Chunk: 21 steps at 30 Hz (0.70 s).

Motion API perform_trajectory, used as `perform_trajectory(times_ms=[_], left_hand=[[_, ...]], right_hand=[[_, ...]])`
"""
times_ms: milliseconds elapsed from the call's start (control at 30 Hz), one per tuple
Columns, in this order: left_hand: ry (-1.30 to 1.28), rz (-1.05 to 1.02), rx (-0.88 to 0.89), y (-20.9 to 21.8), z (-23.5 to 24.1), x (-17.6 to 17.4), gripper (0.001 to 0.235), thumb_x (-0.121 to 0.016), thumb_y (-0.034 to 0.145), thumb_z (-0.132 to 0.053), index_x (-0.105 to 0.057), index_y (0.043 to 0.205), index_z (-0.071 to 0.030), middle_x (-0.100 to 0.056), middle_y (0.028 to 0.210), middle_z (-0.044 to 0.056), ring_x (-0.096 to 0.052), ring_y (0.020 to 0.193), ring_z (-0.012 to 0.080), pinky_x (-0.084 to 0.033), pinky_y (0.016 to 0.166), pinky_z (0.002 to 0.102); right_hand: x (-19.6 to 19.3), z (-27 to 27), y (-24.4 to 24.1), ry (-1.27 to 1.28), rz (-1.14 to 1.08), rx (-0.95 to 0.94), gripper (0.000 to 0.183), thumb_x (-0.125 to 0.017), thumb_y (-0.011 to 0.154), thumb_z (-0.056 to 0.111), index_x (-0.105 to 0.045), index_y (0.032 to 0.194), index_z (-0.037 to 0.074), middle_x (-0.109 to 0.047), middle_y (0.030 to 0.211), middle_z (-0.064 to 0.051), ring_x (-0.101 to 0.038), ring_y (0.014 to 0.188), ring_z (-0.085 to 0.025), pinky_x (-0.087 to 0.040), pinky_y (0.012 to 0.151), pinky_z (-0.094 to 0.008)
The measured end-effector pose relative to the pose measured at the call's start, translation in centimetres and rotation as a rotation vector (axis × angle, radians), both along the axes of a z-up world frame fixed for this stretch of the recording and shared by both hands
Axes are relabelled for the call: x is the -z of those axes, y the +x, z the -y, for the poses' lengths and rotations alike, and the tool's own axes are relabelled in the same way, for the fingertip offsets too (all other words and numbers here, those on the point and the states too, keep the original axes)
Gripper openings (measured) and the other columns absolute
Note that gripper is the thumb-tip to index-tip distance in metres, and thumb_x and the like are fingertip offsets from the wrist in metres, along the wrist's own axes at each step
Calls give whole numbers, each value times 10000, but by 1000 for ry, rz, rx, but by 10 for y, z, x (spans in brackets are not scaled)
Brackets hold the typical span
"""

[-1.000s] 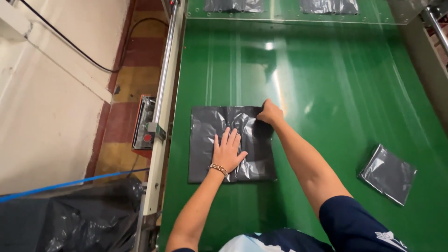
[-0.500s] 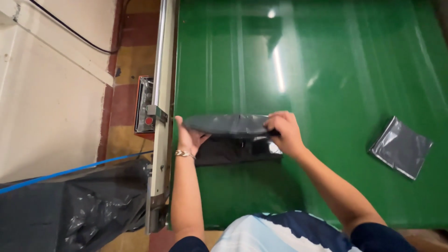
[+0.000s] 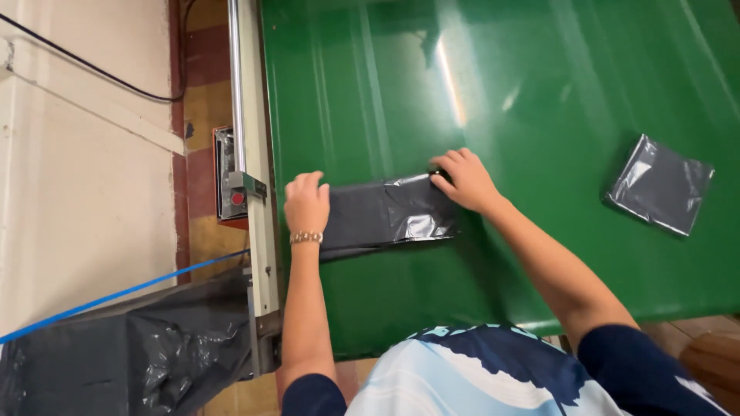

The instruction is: Folding plastic bags from a conveyor belt and stacking them into a storage crate

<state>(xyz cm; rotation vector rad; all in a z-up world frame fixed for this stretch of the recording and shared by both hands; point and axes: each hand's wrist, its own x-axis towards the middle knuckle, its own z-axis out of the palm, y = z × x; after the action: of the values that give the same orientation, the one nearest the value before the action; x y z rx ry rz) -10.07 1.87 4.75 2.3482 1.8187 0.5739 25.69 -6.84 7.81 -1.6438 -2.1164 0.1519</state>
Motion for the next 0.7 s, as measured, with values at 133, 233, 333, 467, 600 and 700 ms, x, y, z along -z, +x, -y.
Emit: perform_trajectory(times_ms=[133, 233, 333, 467, 600, 700], left_hand=[[-148, -99, 281, 32, -36, 3, 195, -541, 987, -421, -648, 1149, -408, -604, 1108, -168, -550, 1123, 140, -582, 848, 367], [-445, -35, 429, 48, -38, -25, 257, -499, 1007, -446, -653, 1210, -419, -653, 1181, -162, -564, 1157, 187, -547, 947, 433], [-598, -85, 470, 46, -40, -36, 311, -473, 997, -504, -714, 1145, -373, -721, 1163, -112, -607, 1174, 239, -526, 976, 493], [-646, -105, 347, 27, -37, -19, 306, -542, 936, -558, -721, 1077, -355, -733, 1117, -86, -609, 1184, 228, -522, 977, 472], [-349, -313, 203, 21, -14, -19, 280, -658, 849, -590, -646, 1005, -358, -617, 1051, -112, -540, 1153, 209, -524, 894, 488], [-9, -246, 210, 58, 29, -31, 551, -739, 836, -454, -574, 1292, -193, -532, 1391, 19, -401, 1393, 260, -401, 1078, 602]], right_hand=[[38, -31, 1, -2, 184, 26, 216, -733, 816, 402, -642, 852, 209, -533, 794, 40, -571, 816, -227, -459, 717, -388], [24, -29, 3, -26, 19, -70, 183, -700, 882, 341, -582, 915, 205, -497, 835, 25, -567, 847, -255, -451, 724, -391], [18, -26, 20, -48, -98, -102, 158, -671, 928, 336, -580, 951, 209, -573, 823, -3, -616, 835, -290, -483, 718, -431], [41, -29, 45, -183, -115, 49, 161, -661, 924, 374, -623, 1009, 243, -685, 889, 10, -646, 938, -286, -504, 827, -431], [38, -28, 23, -33, 169, 138, 191, -740, 823, 358, -628, 930, 247, -586, 908, 45, -588, 981, -238, -474, 812, -383], [-3, -21, -43, 235, -155, 9, 234, -724, 830, 170, -658, 1048, 113, -646, 1046, -97, -617, 1085, -322, -484, 928, -449]])
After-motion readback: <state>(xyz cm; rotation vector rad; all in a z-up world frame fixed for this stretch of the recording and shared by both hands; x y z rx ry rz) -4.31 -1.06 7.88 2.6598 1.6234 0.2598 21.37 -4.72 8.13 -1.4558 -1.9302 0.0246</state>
